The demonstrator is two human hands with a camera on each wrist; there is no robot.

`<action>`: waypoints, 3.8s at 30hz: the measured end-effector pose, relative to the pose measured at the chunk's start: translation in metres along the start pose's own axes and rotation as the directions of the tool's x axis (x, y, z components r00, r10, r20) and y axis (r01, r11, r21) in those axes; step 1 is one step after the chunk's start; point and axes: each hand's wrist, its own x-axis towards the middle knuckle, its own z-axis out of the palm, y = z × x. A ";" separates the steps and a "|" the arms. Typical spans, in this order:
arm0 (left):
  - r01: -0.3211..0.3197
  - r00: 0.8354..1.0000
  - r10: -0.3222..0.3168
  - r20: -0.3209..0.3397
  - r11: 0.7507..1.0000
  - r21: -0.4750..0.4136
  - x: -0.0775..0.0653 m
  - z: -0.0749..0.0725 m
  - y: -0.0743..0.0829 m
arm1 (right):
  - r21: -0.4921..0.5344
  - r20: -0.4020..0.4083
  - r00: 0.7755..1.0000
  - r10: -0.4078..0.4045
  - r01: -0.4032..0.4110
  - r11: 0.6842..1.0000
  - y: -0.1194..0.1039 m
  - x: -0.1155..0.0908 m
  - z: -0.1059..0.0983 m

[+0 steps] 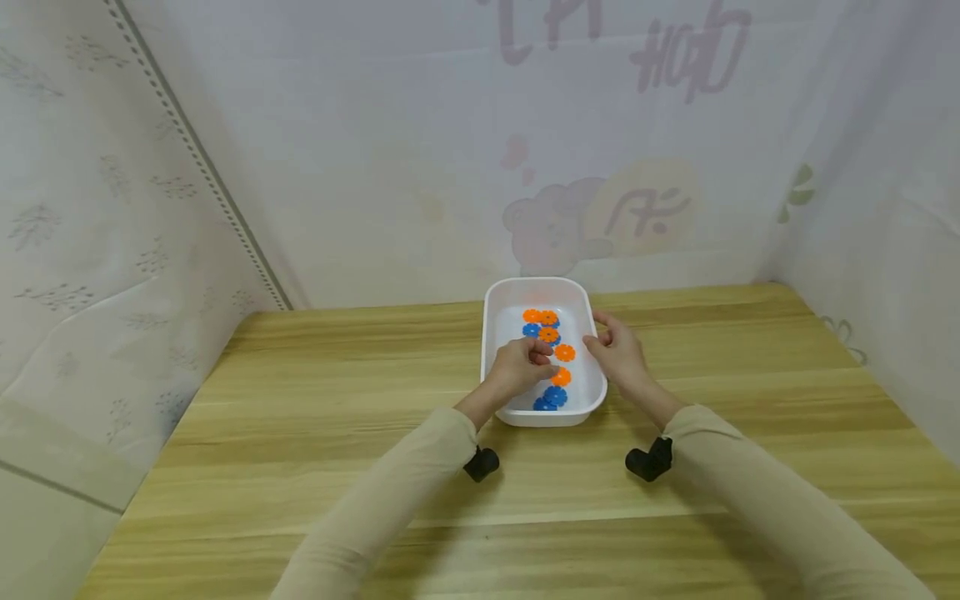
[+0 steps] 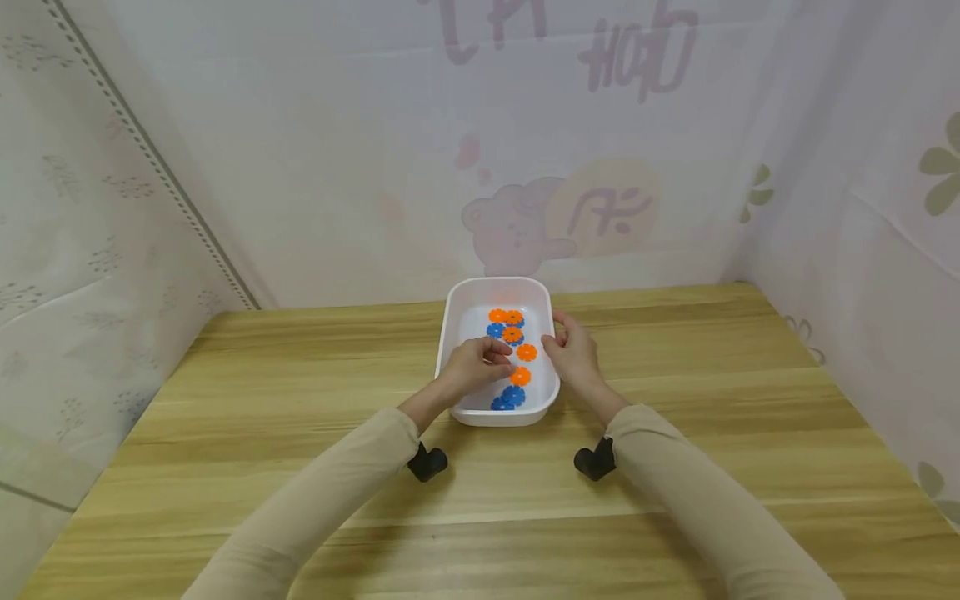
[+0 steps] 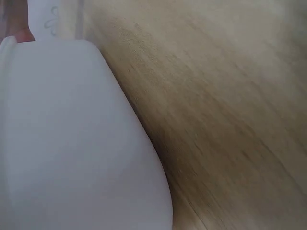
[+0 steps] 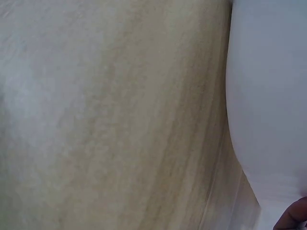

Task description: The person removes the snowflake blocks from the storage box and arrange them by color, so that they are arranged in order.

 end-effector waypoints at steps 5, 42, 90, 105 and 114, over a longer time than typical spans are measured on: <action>0.016 1.000 -0.016 0.013 0.997 0.072 0.005 0.006 0.001 | 0.016 -0.017 1.000 -0.007 0.008 1.000 -0.001 -0.001 0.002; -0.063 0.998 0.062 0.015 0.926 0.372 0.015 0.019 -0.002 | 0.015 -0.036 0.999 -0.038 0.039 0.999 0.004 -0.002 0.006; 0.026 0.909 -0.196 -0.369 0.908 -0.418 -0.019 -0.117 -0.085 | -0.020 -0.035 0.999 0.034 -0.035 0.999 0.002 -0.007 0.007; 0.079 0.886 -0.112 -0.450 0.993 -0.091 -0.024 -0.116 -0.100 | -0.008 -0.031 0.999 0.021 -0.021 1.000 0.002 -0.006 0.007; 0.119 0.881 -0.062 -0.469 0.989 0.092 -0.021 -0.115 -0.101 | 0.006 -0.032 0.999 0.021 -0.021 1.000 0.003 -0.006 0.007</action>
